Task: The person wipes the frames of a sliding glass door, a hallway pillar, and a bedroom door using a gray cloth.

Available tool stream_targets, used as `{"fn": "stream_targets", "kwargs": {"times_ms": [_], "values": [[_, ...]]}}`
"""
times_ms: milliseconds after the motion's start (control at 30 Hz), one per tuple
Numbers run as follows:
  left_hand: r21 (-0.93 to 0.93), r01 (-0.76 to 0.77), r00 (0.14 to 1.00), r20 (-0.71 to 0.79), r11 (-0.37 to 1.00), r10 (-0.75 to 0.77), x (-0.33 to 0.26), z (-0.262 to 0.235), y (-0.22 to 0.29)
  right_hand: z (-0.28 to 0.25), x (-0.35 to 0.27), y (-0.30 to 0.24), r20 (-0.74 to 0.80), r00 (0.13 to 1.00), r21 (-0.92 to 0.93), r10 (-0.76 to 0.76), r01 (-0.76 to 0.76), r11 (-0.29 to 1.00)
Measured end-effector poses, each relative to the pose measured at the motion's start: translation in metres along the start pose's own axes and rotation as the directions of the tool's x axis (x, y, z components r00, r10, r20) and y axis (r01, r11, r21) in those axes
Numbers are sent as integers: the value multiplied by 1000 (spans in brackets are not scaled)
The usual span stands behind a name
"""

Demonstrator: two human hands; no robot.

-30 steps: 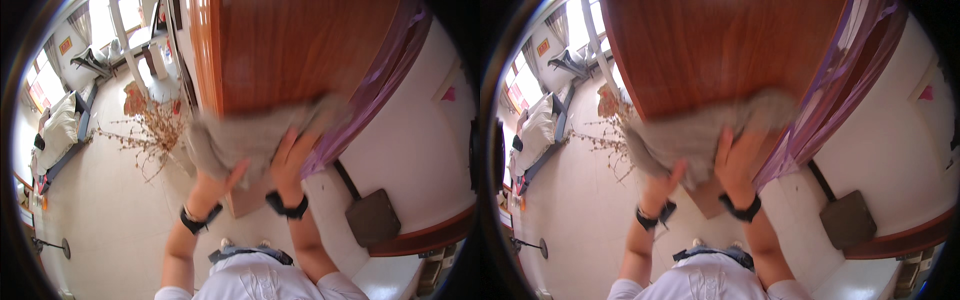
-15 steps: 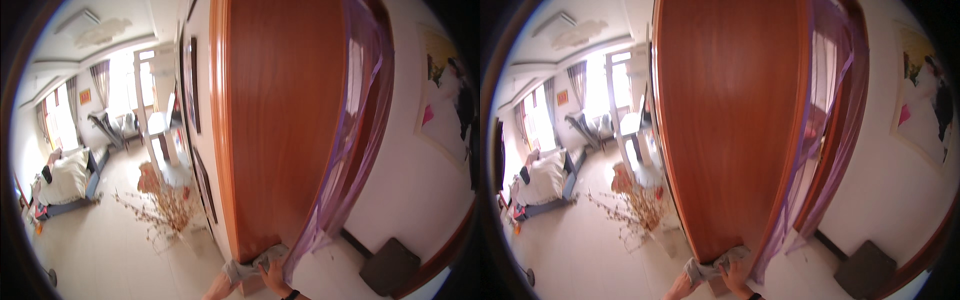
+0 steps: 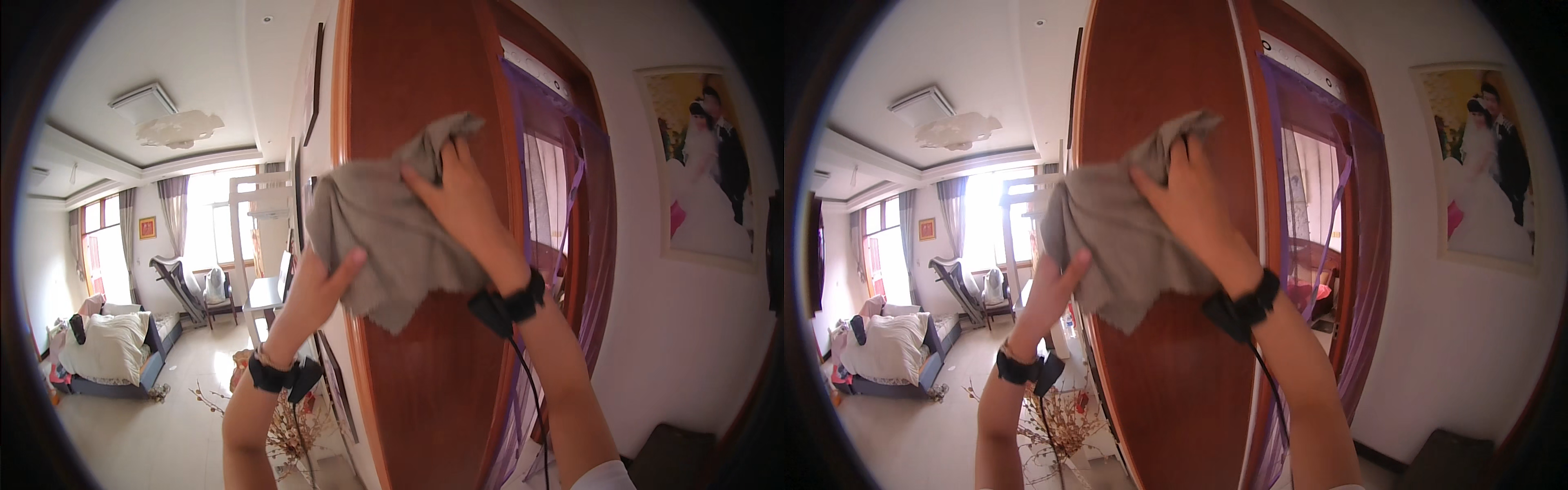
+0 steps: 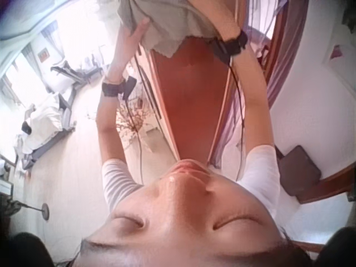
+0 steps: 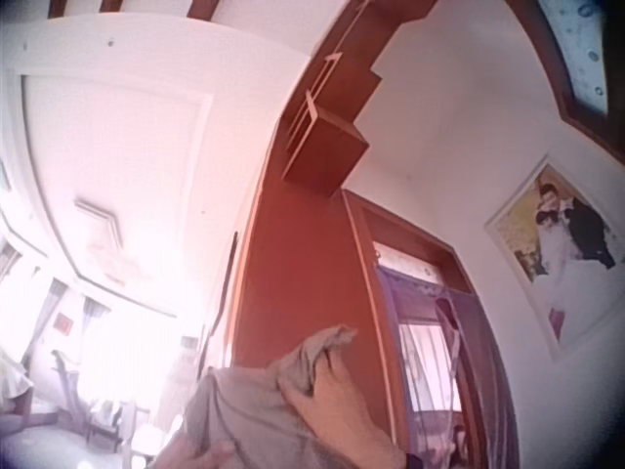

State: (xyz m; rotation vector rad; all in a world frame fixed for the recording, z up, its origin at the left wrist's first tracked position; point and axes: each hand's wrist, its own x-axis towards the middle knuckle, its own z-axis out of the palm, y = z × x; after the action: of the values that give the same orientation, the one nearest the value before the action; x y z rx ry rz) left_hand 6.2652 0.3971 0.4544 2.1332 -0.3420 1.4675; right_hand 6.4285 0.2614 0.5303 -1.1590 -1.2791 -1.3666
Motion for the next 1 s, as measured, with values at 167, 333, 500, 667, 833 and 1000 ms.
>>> {"fn": "stream_targets", "kwargs": {"times_ms": [167, 333, 500, 667, 833, 1000], "values": [[69, -82, 991, -104, 994, 89, -4, 24, -16, 17, -9, 1, -44, 999, -58, -15, 13, 998], [426, -149, 989, 67, 892, 133, -125, 60, -42, 5, -152, 4, 130, 991, -174, -42, 65, 983], [634, 116, 952, 148, 765, -267, -326, 98, -66, -13, -326, -42, 304, 953, -105, 8, 25, 994], [515, 424, 820, 130, 745, -557, -408, 149, -50, -51, -464, -86, 587, 662, -336, 465, -324, 885], [650, 167, 856, 278, 742, -436, -372, 105, -48, -41, -476, -109, 443, 652, -260, 616, -564, 784], [616, 234, 965, -53, 752, -257, -292, 96, -65, -10, -327, -59, 116, 850, 50, 513, -521, 852]]}}
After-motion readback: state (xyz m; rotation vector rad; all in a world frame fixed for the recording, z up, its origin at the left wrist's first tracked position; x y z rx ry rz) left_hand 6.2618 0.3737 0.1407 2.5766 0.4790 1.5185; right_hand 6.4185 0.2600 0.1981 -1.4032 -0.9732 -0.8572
